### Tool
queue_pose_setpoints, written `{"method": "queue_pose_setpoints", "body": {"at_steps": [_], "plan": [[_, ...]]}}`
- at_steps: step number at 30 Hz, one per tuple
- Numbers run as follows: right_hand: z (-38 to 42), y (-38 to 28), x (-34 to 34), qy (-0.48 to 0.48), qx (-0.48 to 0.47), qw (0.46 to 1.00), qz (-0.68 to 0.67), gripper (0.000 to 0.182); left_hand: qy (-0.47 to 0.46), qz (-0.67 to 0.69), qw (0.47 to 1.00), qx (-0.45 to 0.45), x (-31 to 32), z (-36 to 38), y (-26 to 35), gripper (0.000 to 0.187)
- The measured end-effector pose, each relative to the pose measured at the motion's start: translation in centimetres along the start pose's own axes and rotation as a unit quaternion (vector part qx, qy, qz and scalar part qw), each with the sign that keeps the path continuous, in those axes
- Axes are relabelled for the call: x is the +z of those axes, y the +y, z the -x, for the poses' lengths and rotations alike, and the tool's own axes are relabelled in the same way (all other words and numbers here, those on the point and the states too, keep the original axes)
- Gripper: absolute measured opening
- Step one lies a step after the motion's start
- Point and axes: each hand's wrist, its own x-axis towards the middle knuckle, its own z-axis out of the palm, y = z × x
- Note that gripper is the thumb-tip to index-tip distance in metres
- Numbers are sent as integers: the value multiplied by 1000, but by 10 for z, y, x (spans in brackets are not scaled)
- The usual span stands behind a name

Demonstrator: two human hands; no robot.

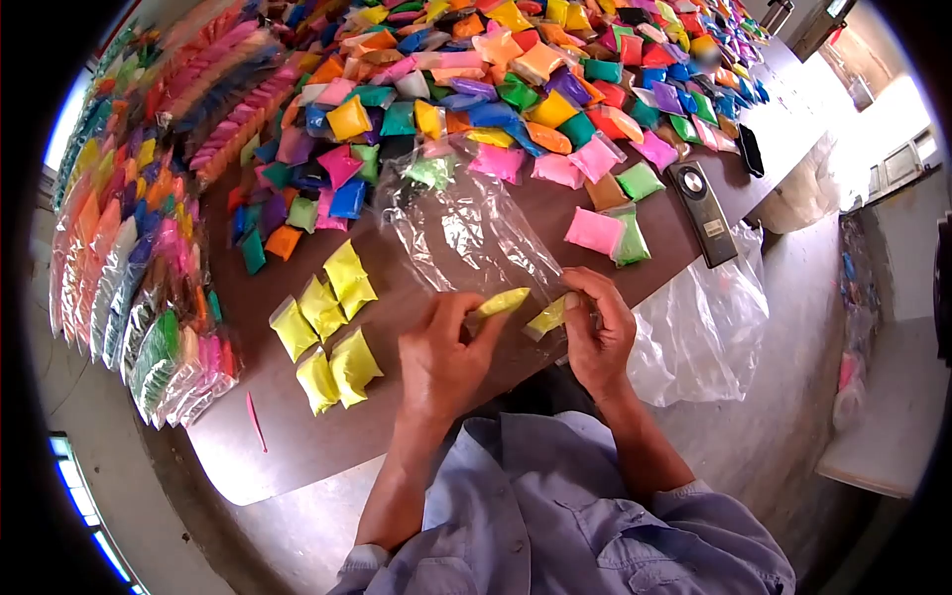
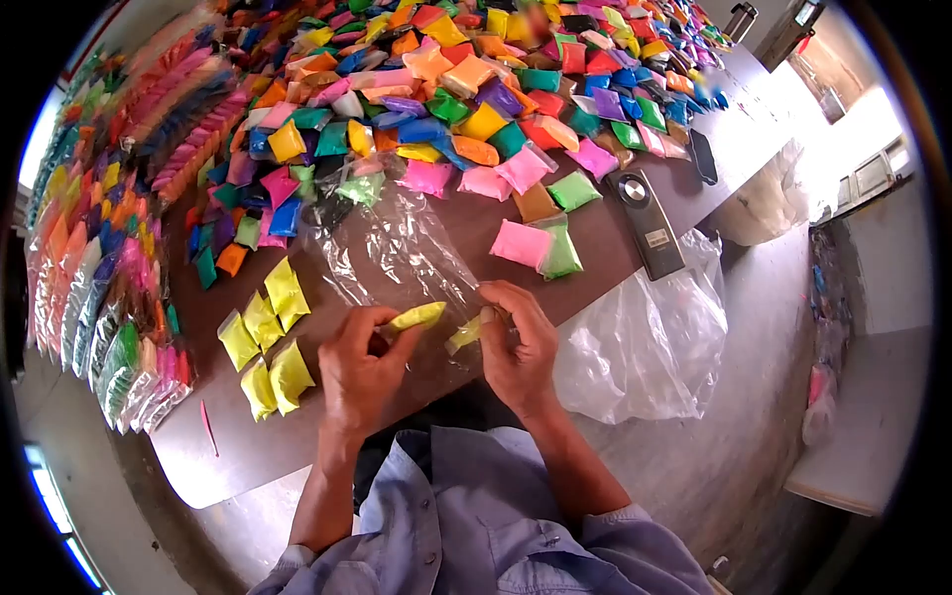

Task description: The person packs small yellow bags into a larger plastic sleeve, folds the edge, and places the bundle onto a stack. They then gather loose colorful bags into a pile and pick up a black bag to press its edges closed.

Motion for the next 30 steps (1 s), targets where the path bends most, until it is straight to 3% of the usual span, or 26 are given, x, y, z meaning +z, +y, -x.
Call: {"method": "queue_pose_setpoints", "body": {"at_steps": [11,20,24,27,30], "plan": [[-3,-2,0,-10,-25,999,17,23,-135,-42,987,72,3,-4,22,22],[-4,-4,0,-13,-32,999,14,25,-108,37,991,64,33,-1,-4,20],[-4,-5,3,-15,-14,1000,8,25,-87,8,995,49,30,1,9,22],[-4,-2,3,-8,-33,999,16,26,-68,-20,993,89,32,4,9,21],[-4,-2,3,0,-22,1000,10,26,-104,-29,991,81,30,2,10,22]]}}
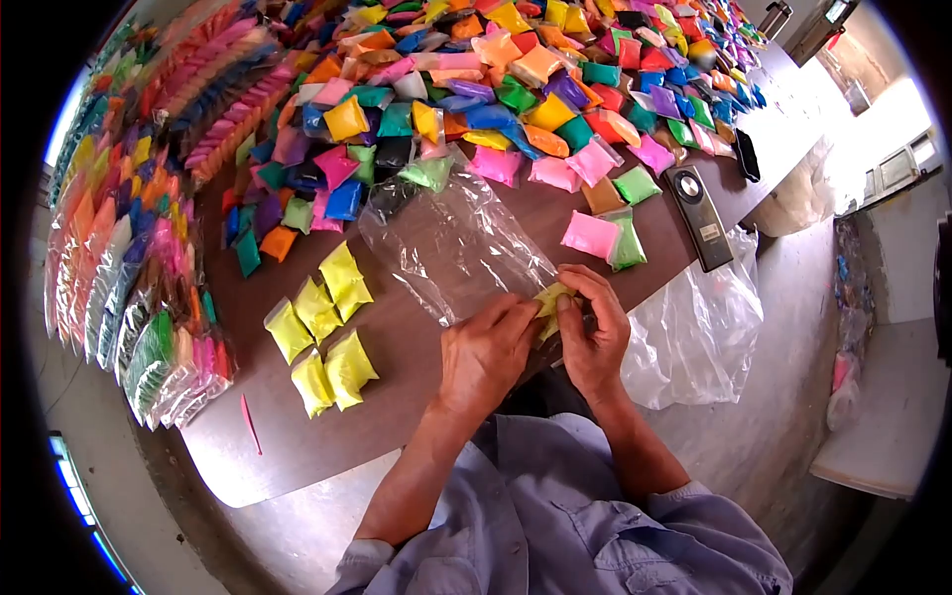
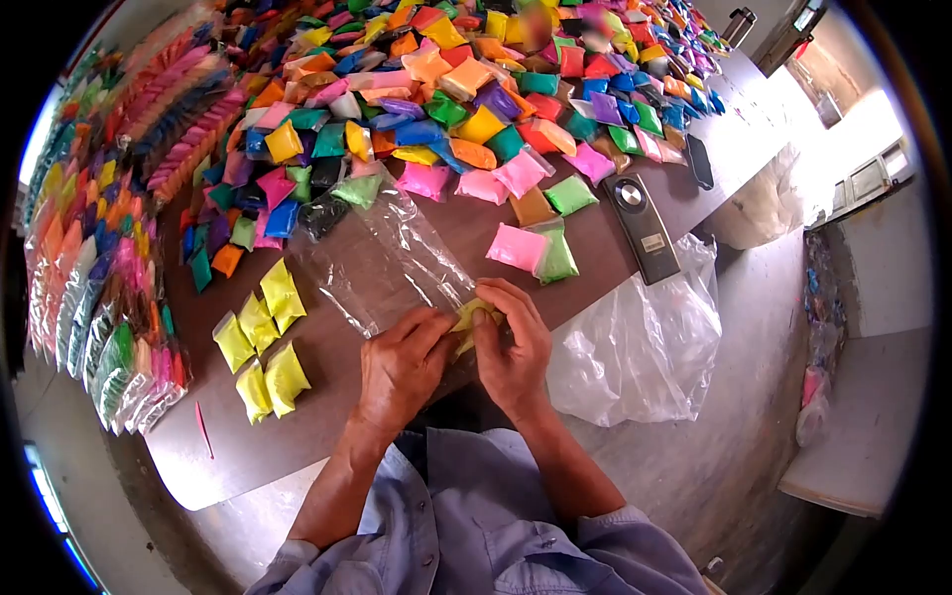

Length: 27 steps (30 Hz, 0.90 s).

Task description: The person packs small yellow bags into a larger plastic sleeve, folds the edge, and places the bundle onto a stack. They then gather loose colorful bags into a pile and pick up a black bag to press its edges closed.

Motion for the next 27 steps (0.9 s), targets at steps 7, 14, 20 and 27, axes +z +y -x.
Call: {"method": "queue_pose_setpoints", "body": {"at_steps": [7,14,20,27], "plan": [[1,2,4,14,40,999,-8,24,39,-27,998,45,-29,11,0,25],[3,4,5,10,50,999,-12,21,116,-225,957,-140,-118,67,-41,21],[3,6,6,13,46,998,-32,21,55,-220,945,-235,-140,92,-50,35],[5,7,6,20,61,998,-30,21,66,-148,956,-245,-143,93,-35,32]]}}
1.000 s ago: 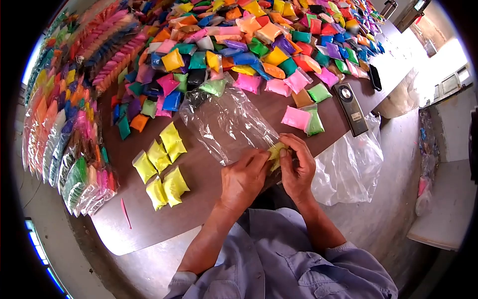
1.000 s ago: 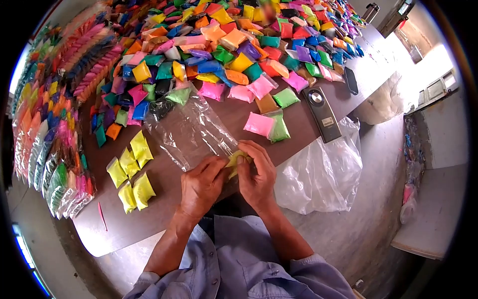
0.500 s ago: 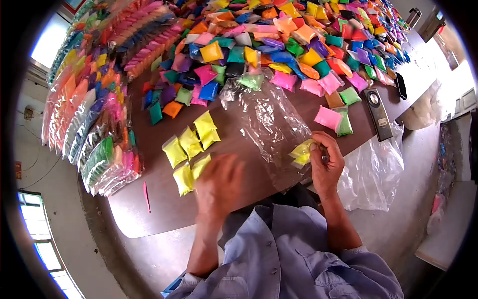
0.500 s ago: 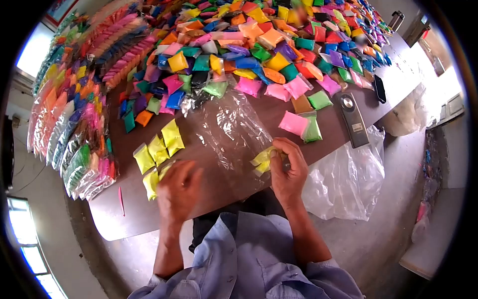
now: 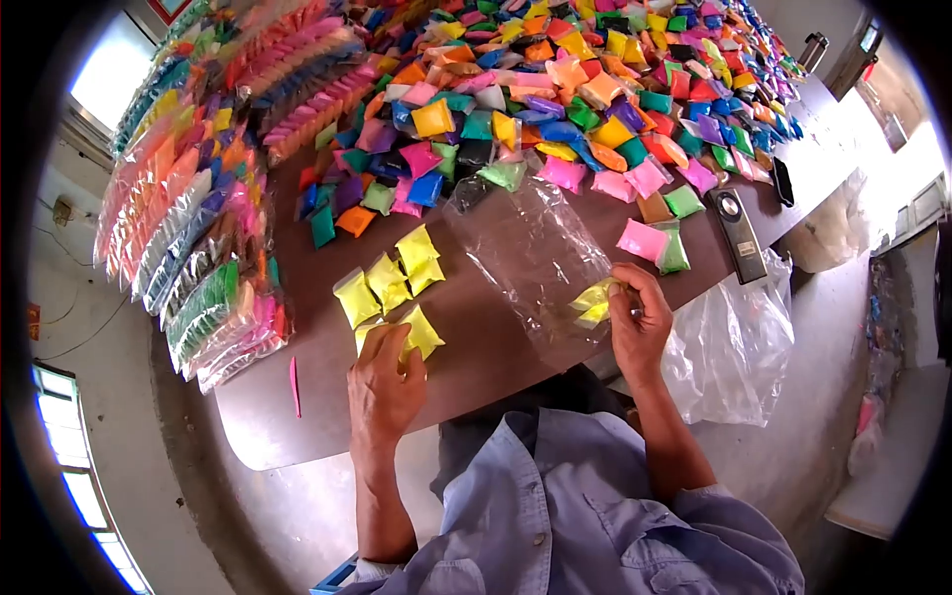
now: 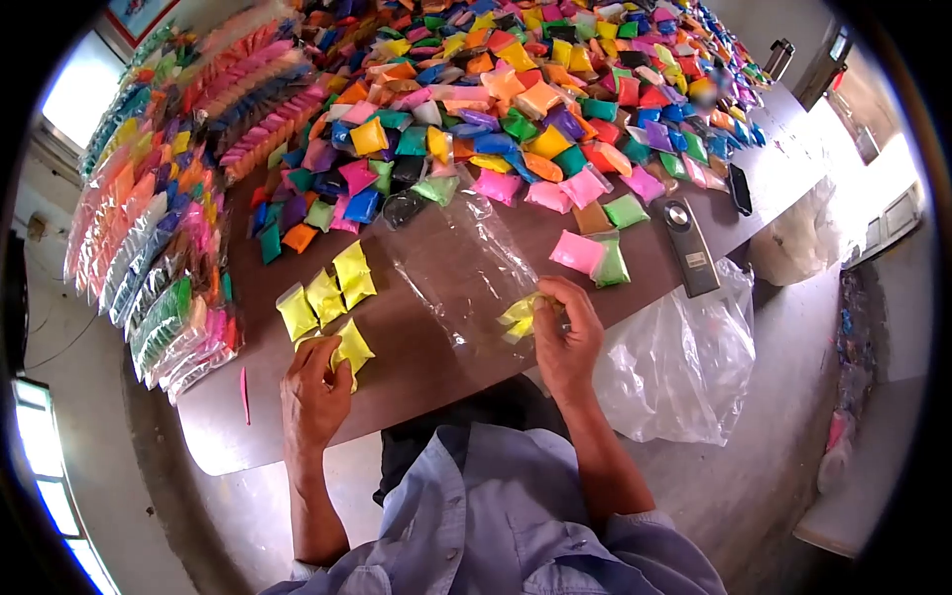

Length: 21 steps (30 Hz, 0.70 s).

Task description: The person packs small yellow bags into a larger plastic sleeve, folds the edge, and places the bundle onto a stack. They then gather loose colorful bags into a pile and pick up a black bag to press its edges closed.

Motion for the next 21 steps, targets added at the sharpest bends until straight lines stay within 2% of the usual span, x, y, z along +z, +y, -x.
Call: {"method": "queue_pose_setpoints", "body": {"at_steps": [2,6,8,12,17,21], "plan": [[0,3,0,0,-10,1000,4,20,7,0,998,68,3,0,-11,30],[0,0,-1,2,-22,1000,11,19,-11,13,997,70,0,3,-20,29],[-1,1,0,7,-32,999,20,20,12,-2,990,138,4,3,-36,32],[-1,-2,-1,1,-24,1000,16,21,18,42,989,141,-1,8,-34,29],[-2,3,0,-1,-58,998,32,21,-26,82,991,102,-15,19,-36,23],[-3,5,1,-1,-69,997,21,18,-7,105,990,91,-22,22,-44,19]]}}
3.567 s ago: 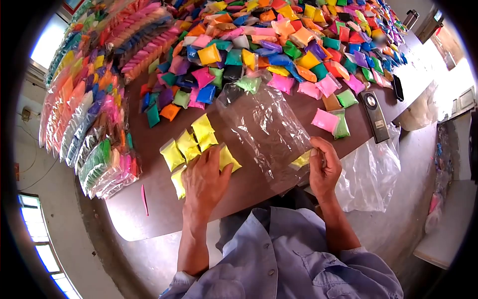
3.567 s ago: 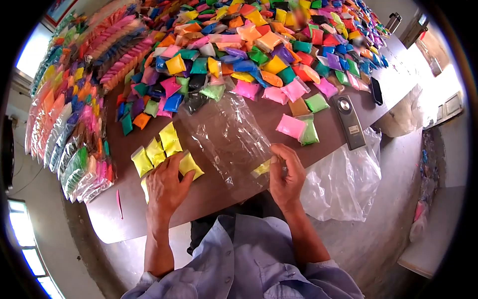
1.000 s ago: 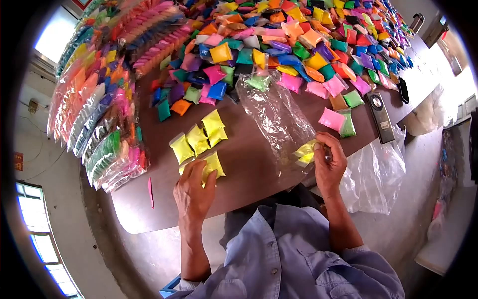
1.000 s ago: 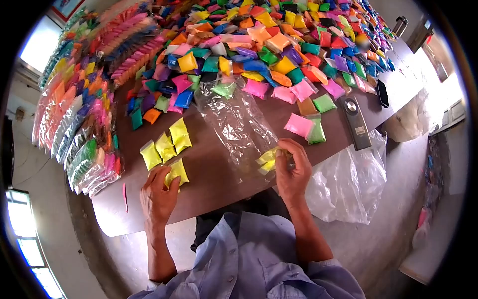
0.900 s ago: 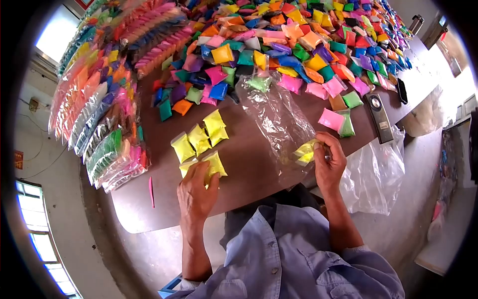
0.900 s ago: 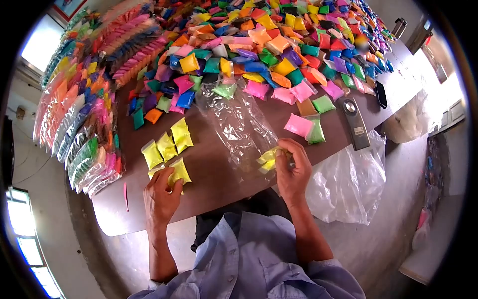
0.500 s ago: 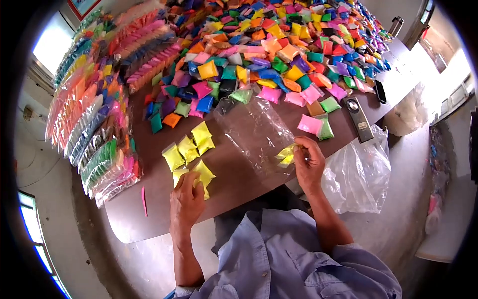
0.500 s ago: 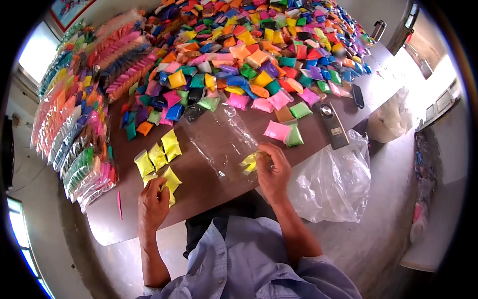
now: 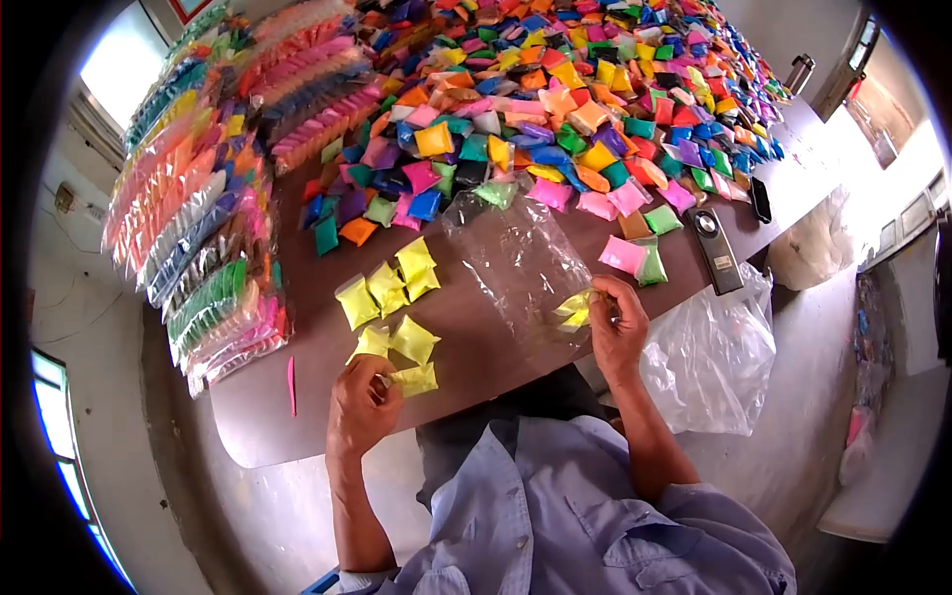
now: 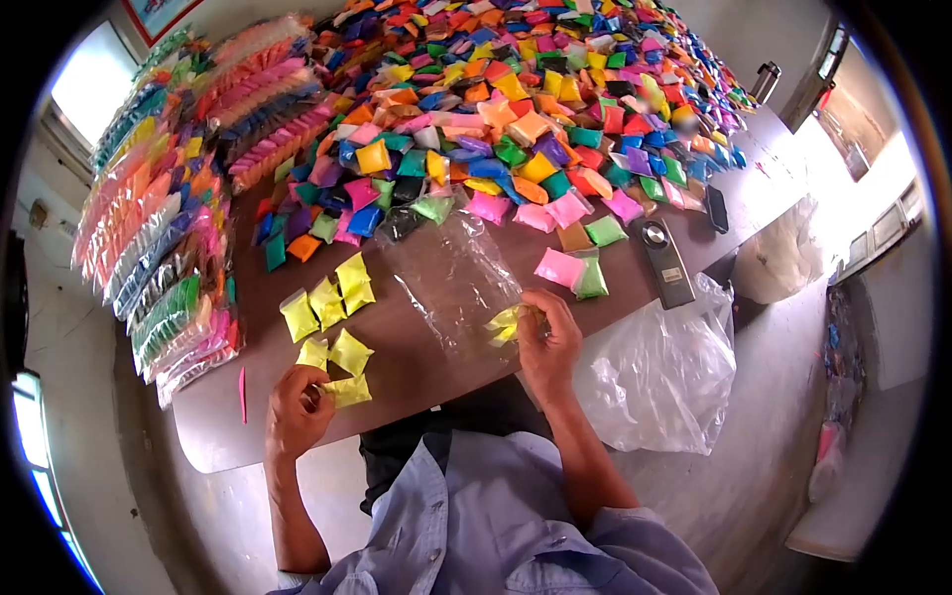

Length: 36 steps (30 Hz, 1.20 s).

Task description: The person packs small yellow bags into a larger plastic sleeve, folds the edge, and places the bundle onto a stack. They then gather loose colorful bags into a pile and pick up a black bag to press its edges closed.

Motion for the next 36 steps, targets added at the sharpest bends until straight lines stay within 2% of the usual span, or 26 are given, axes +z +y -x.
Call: {"method": "queue_pose_setpoints", "body": {"at_steps": [2,4,9,11,15,17,21,28,34,36], "plan": [[1,5,0,-6,-2,1000,-3,18,-59,6,993,-99,-7,2,4,13],[1,7,0,-8,-4,1000,-2,18,-43,41,993,-101,-6,2,8,13],[1,-3,-1,-10,58,998,-7,21,-11,111,990,-90,19,-27,37,17],[1,-2,-2,-9,54,998,4,20,-19,154,986,-67,40,-47,56,19],[1,-7,-2,-13,45,999,3,20,-57,157,986,-12,92,-83,73,21],[0,-8,-4,-16,47,999,17,20,-21,90,989,114,110,-93,79,18],[-2,-11,-4,-26,46,998,19,21,-22,44,981,189,138,-108,82,17],[-6,-15,-6,-40,38,998,21,29,-54,48,975,210,163,-117,89,20],[-12,-12,-5,-65,-13,996,59,34,-86,82,975,190,167,-119,87,25],[-12,-12,-4,-75,-13,995,59,34,-91,112,979,144,167,-116,87,26]]}}
